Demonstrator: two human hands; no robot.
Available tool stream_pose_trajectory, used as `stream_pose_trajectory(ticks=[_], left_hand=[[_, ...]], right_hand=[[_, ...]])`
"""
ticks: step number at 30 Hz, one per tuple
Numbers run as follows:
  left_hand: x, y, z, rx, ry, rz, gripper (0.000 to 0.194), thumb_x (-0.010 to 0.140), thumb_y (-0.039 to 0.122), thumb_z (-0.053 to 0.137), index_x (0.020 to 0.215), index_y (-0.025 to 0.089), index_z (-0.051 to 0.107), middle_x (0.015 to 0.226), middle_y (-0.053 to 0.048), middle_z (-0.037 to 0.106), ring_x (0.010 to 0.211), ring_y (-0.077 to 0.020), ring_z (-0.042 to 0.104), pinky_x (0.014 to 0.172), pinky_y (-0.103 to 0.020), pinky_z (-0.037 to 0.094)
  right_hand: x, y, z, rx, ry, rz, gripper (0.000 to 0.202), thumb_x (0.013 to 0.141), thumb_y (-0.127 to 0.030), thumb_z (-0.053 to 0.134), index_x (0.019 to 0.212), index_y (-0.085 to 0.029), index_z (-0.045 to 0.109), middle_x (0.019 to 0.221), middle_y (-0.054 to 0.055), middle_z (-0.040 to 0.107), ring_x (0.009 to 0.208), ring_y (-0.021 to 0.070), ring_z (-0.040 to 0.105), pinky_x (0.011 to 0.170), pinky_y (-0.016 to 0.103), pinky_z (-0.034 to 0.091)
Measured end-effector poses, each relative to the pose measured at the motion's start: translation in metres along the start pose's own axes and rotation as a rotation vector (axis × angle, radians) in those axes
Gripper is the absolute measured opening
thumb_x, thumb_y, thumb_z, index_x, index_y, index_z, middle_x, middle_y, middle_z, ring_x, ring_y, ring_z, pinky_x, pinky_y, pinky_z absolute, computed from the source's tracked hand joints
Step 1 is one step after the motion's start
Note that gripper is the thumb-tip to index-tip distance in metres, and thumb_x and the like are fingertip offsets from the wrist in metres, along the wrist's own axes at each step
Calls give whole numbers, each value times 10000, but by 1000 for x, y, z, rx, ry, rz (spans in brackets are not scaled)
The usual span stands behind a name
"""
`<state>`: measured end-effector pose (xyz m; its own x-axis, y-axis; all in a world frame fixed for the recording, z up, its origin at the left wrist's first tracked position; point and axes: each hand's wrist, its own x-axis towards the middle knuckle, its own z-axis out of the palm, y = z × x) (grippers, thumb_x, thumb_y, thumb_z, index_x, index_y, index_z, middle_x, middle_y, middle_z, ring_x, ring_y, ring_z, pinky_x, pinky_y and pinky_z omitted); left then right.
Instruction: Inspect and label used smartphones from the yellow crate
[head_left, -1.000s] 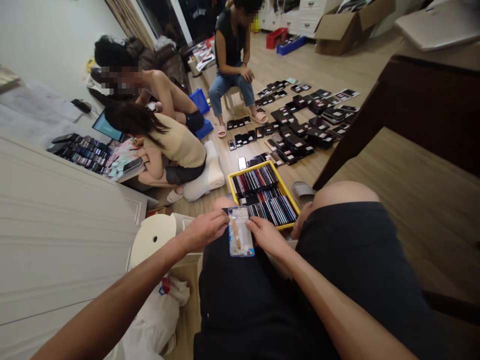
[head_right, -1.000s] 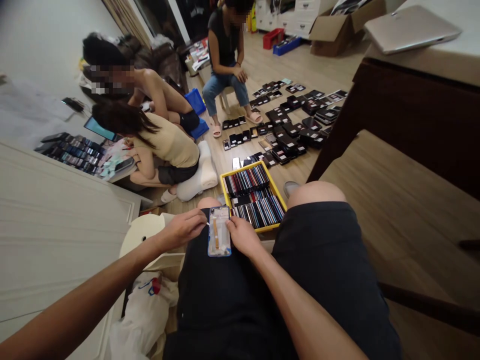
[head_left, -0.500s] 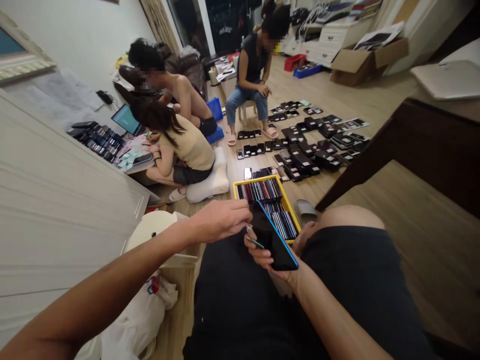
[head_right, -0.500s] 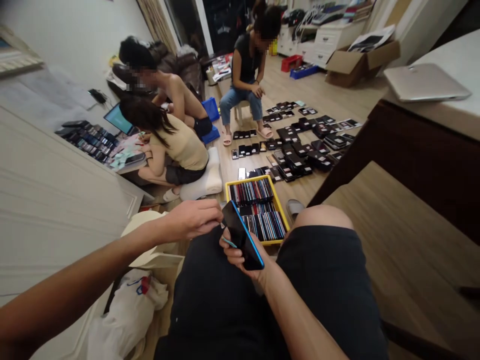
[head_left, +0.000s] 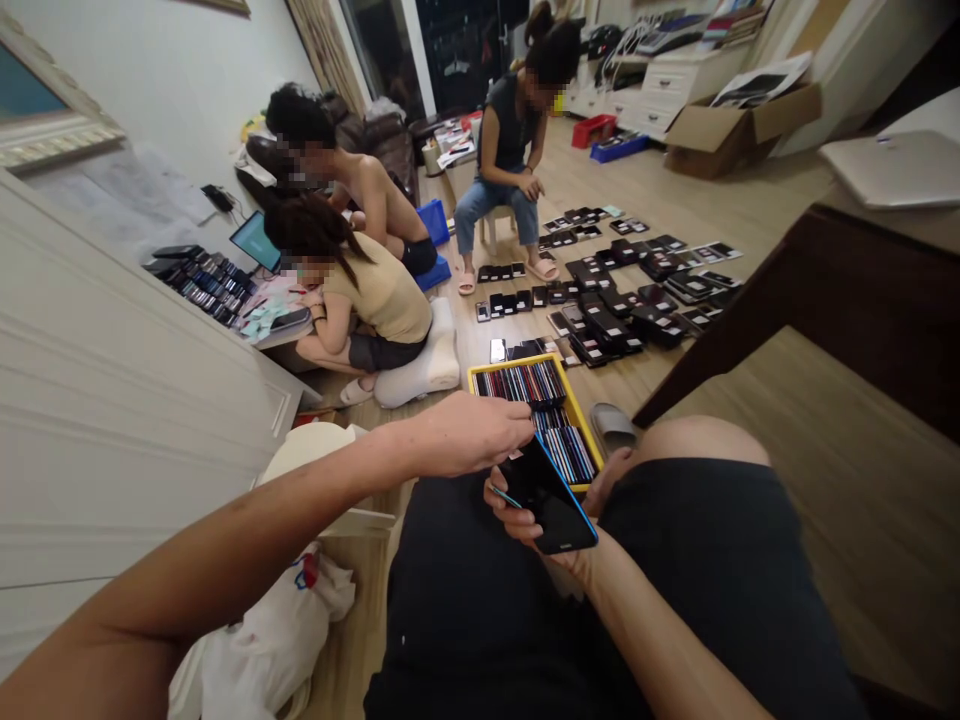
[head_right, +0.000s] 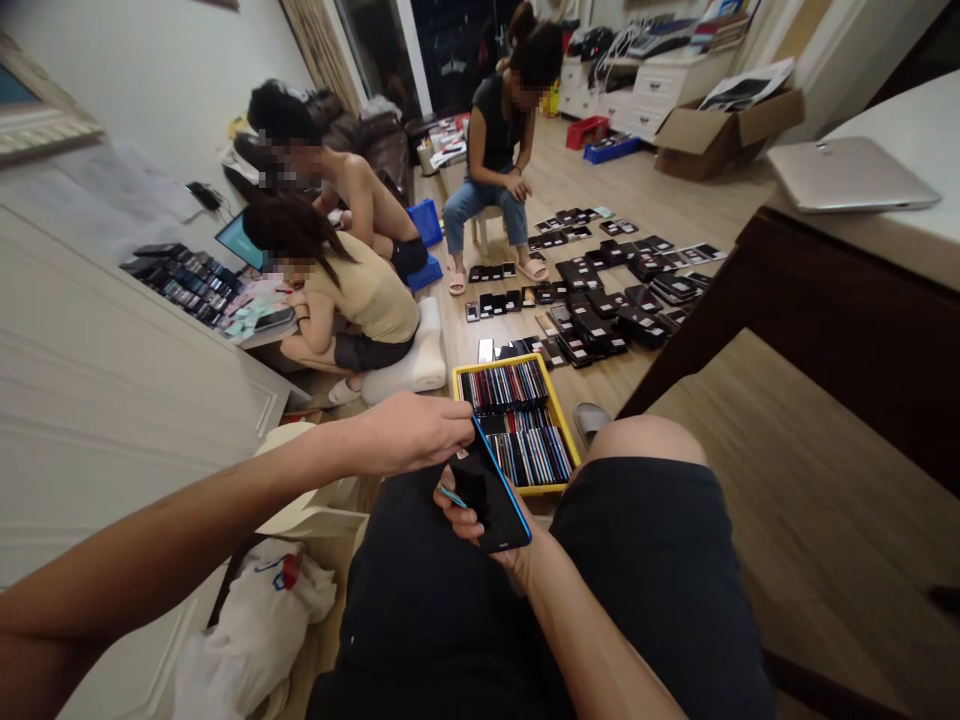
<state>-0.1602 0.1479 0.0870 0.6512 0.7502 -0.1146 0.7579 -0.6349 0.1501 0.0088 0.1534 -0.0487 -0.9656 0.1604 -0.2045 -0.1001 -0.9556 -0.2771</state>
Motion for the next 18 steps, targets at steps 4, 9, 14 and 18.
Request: stream_pose_trajectory(ticks=[4, 9, 14, 18], left_hand=[[-1, 0, -2, 9, -38, -39, 159, 1009, 222, 437, 941, 182, 575, 988, -51, 622, 823, -178, 596, 537, -314, 356], [0, 3, 0, 43, -44, -75, 178, 1025, 242, 419, 969, 179, 576, 1016, -49, 628, 866, -180, 606, 558, -318, 365], [0, 8, 6, 77, -1, -128, 178, 1038, 280, 408, 984, 198, 557, 1030, -45, 633, 903, -186, 606, 575, -316, 366], [-2, 11, 14, 24, 54, -204, 117, 1026, 274, 439, 1037, 208, 535, 1039, -39, 634, 969, -198, 601, 636, -305, 398]], right_hand=[[0, 2, -2, -1, -94, -17, 300, 979, -401, 517, 853, -135, 577, 757, 0, 454, 515, 42, 248, 402, 94, 242], [3, 3, -10, -12, -157, -12, 265, 966, -378, 540, 880, -130, 574, 788, 19, 483, 521, 45, 297, 398, 111, 230], [6, 5, -16, -3, -198, -21, 259, 912, -374, 616, 877, -121, 575, 793, 31, 508, 514, 43, 330, 384, 130, 214], [6, 5, -18, 15, -200, -16, 252, 883, -359, 661, 896, -118, 590, 804, 35, 528, 513, 41, 360, 388, 137, 218]])
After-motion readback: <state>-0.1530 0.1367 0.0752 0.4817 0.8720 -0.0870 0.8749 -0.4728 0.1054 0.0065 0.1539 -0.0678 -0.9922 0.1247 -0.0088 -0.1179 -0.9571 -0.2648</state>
